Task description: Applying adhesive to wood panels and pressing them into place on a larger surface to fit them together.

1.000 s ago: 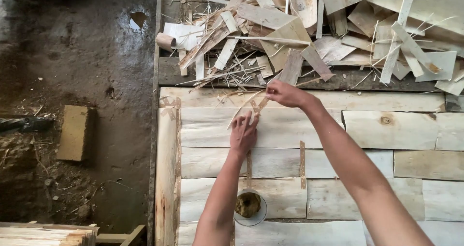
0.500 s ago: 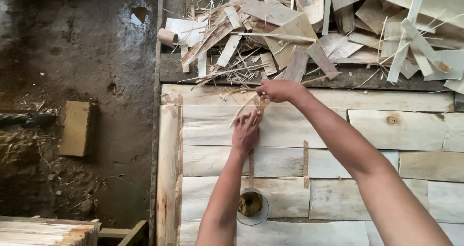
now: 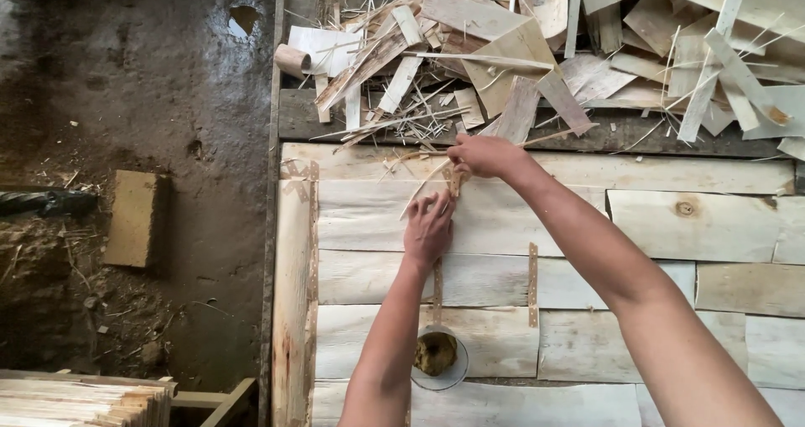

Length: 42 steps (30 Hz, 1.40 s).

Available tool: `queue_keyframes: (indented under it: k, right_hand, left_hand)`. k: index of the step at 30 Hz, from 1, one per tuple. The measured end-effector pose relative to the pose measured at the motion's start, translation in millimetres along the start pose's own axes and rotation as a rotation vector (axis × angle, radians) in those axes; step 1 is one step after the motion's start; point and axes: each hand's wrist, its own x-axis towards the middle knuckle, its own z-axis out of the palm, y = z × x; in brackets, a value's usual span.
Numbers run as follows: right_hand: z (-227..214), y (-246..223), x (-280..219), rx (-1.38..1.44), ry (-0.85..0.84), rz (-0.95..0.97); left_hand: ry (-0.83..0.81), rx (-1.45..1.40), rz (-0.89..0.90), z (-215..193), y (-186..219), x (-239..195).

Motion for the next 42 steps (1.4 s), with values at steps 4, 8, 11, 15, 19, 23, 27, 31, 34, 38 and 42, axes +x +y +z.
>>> queue_keyframes:
  k: [4,8,11,15,19,23,27,31,34,38,42]
  right_hand:
    - [-1.5,-2.7,1.7,-0.006,-0.002,0.013]
    - [-11.8,-11.7,-5.2,-0.03,-0.003,0.04]
    - [5.6,-3.4,4.2,-0.017,0.013,0.049]
    - [-2.2,-9.2,-0.4,-0.048,0.025,0.05]
    - [13.7,-2.0,6.9,-0.083,0.052,0.063]
    - [18.2,-3.7,7.8,-0.093,0.09,0.067]
    - [30.8,5.0,15.3,-0.111,0.126,0.075]
    - [37.0,7.0,15.4,-0.124,0.211,0.084]
    - [37.1,6.6,14.9,-0.1,0.265,0.09]
    - [24.3,-3.9,0.0,-0.033,0.353,0.085]
    - [52.1,3.7,1.0,-0.043,0.454,0.064]
  left_hand:
    - [-0.003,0.014,0.003,0.1,-0.7,0.2]
    - [-0.015,0.004,0.007,-3.6,-1.0,0.9]
    - [-0.013,0.01,0.005,-6.8,0.2,2.8]
    - [-0.014,0.01,0.005,1.5,-1.0,-1.0]
    - [-0.02,0.018,0.002,0.5,0.2,-0.2]
    - [-0.042,0.016,-0.006,-1.2,1.8,1.4]
    - [-0.054,0.007,-0.008,-15.0,2.8,5.0]
    - [-0.06,0.004,0.009,-16.1,2.9,5.8]
    - [-0.072,-0.004,0.013,-11.1,1.1,2.9]
    - [-0.089,0.013,0.005,-3.8,1.6,0.1]
    - [-0.088,0.017,0.009,-1.7,-0.1,-0.2]
